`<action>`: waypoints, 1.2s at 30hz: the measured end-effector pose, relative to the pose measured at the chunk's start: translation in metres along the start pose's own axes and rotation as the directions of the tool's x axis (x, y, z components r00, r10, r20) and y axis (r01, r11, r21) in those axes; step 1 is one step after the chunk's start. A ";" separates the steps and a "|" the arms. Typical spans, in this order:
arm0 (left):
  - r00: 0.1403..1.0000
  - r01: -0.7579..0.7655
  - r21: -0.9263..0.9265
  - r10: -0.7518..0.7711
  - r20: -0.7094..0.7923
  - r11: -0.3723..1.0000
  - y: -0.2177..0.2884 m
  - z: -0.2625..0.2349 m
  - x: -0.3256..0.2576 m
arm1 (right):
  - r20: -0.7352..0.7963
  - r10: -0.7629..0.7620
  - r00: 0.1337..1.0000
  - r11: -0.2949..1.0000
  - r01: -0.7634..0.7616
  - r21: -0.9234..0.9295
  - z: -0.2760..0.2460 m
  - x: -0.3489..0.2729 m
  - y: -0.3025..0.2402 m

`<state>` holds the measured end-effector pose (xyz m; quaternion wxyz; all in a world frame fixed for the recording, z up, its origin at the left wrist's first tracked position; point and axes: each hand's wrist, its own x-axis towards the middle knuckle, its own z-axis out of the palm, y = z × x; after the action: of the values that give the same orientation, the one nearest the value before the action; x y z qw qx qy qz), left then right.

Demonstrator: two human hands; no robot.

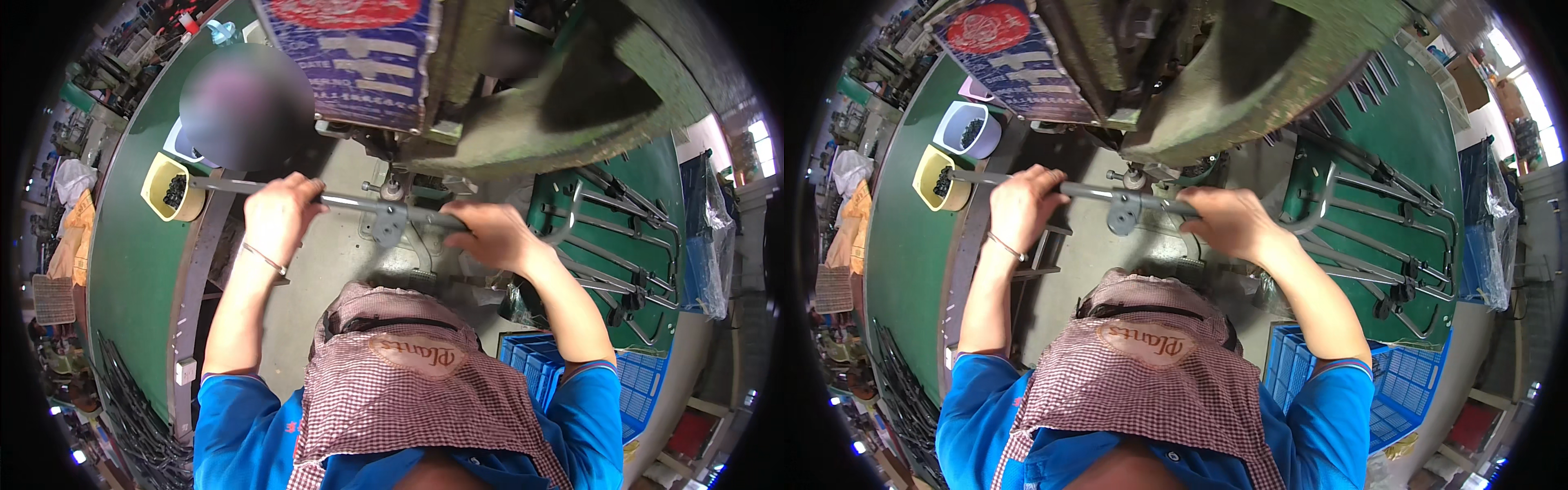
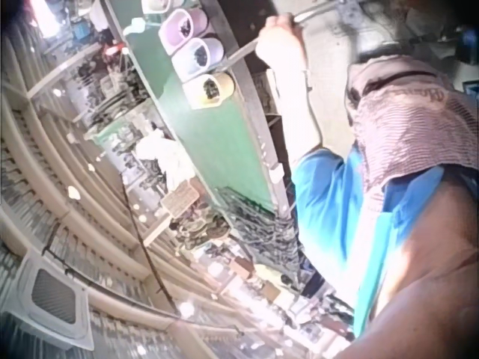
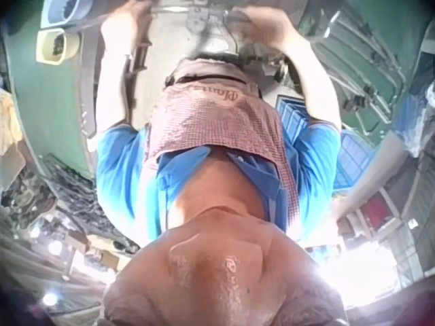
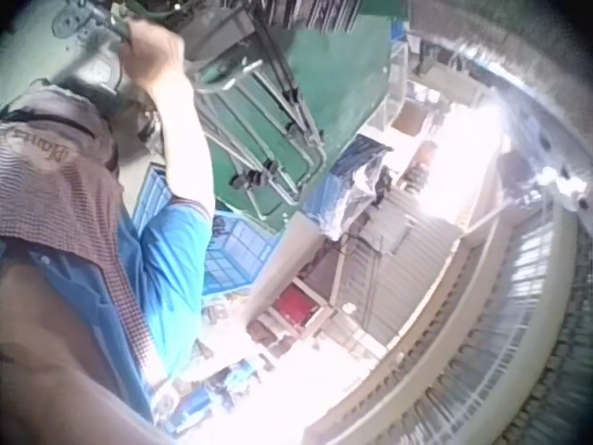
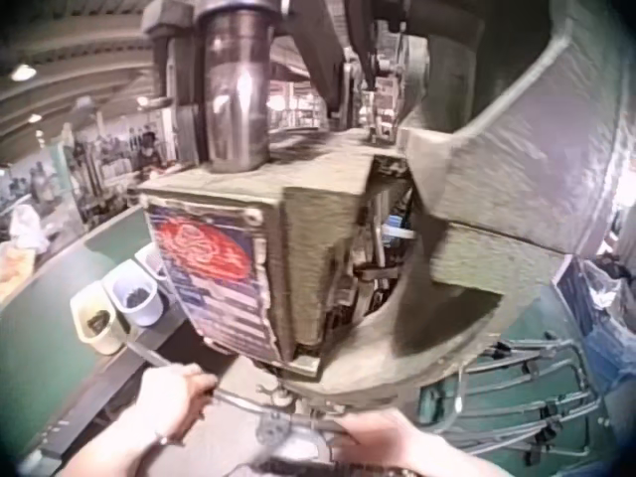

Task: The person repeatedly picks up long metal rods and small black plastic components, inserts the components into the rods, and places the assembled units into a blue crate. The process is repeated continuously at a workbench with bins of parts nearby.

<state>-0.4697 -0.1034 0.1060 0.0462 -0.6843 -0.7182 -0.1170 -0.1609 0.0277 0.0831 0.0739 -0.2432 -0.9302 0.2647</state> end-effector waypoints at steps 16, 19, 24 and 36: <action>0.996 -0.080 -0.090 0.077 -0.036 0.993 -0.075 0.010 0.046 | -0.436 0.022 0.900 0.888 -0.218 -0.405 0.040 0.027 0.004; 0.990 -0.136 -0.118 0.139 0.018 0.984 -0.083 0.021 0.049 | -0.524 -0.092 0.847 0.951 -0.081 -0.299 0.041 0.034 0.012; 0.980 0.182 -0.620 -0.090 0.177 0.763 -0.091 0.029 0.046 | -0.401 0.055 0.915 0.918 -0.203 -0.340 0.047 0.030 0.016; 0.963 0.211 -0.736 0.009 0.268 -0.644 0.026 0.018 0.002 | -0.635 -0.126 0.762 0.984 0.176 0.017 0.063 0.079 -0.093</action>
<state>-0.4426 -0.0961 0.0922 -0.6536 -0.2478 -0.2801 -0.6579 -0.2850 -0.0312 0.0797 0.4118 -0.2391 -0.8573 0.1959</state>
